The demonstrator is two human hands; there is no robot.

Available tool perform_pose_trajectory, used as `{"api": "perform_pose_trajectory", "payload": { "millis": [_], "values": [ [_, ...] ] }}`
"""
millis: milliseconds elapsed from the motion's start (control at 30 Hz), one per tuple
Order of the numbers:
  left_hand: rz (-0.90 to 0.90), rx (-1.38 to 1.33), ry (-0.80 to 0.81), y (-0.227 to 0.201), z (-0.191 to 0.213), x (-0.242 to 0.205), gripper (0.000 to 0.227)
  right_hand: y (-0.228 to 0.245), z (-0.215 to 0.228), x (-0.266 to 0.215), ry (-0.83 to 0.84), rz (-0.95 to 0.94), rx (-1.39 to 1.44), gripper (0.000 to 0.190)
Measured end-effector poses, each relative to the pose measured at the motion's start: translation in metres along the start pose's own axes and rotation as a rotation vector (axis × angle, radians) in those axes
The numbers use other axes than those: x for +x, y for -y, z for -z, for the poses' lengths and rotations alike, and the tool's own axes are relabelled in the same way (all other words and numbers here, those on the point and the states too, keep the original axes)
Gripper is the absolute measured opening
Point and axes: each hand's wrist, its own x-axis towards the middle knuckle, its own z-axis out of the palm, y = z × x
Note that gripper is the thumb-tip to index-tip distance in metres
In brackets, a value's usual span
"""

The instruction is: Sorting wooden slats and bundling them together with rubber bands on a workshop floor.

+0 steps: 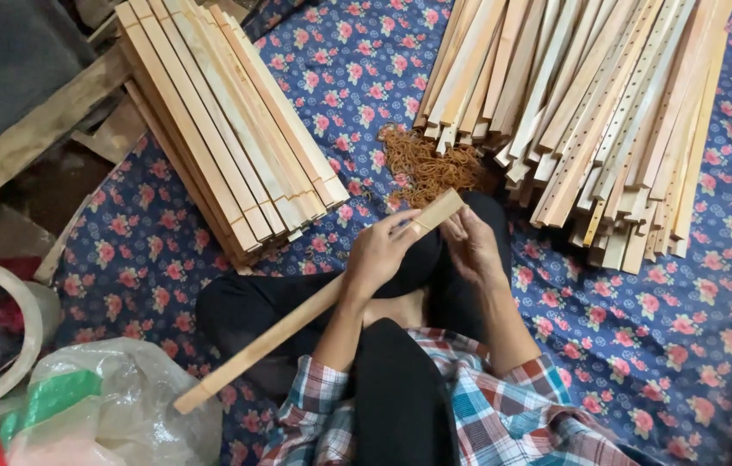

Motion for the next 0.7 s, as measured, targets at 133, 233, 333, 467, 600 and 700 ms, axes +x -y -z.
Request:
{"api": "perform_pose_trajectory", "payload": {
  "millis": [133,233,333,467,600,700],
  "values": [
    [0.032,0.126,0.094,-0.021,0.030,-0.020,0.043,0.074,-0.085,-0.056,0.155,0.088,-0.339,0.088],
    [0.001,0.252,0.260,-0.005,0.037,-0.002,0.045,0.093,-0.090,-0.057,0.236,-0.040,-0.724,0.042],
    [-0.037,0.501,0.447,0.009,0.036,0.016,0.059,0.094,-0.105,-0.066,0.560,-0.249,-0.930,0.040],
    [-0.130,0.724,0.509,0.003,0.037,0.020,0.075,0.075,-0.117,-0.085,0.770,-0.435,-0.923,0.015],
    [-0.347,0.857,0.021,0.020,0.018,0.032,0.074,0.032,-0.081,-0.080,0.665,-0.266,-0.677,0.022],
    [-0.610,0.649,-0.661,0.003,0.018,0.016,0.093,0.011,-0.068,-0.075,0.637,-0.103,-0.545,0.035]
  ]
}}
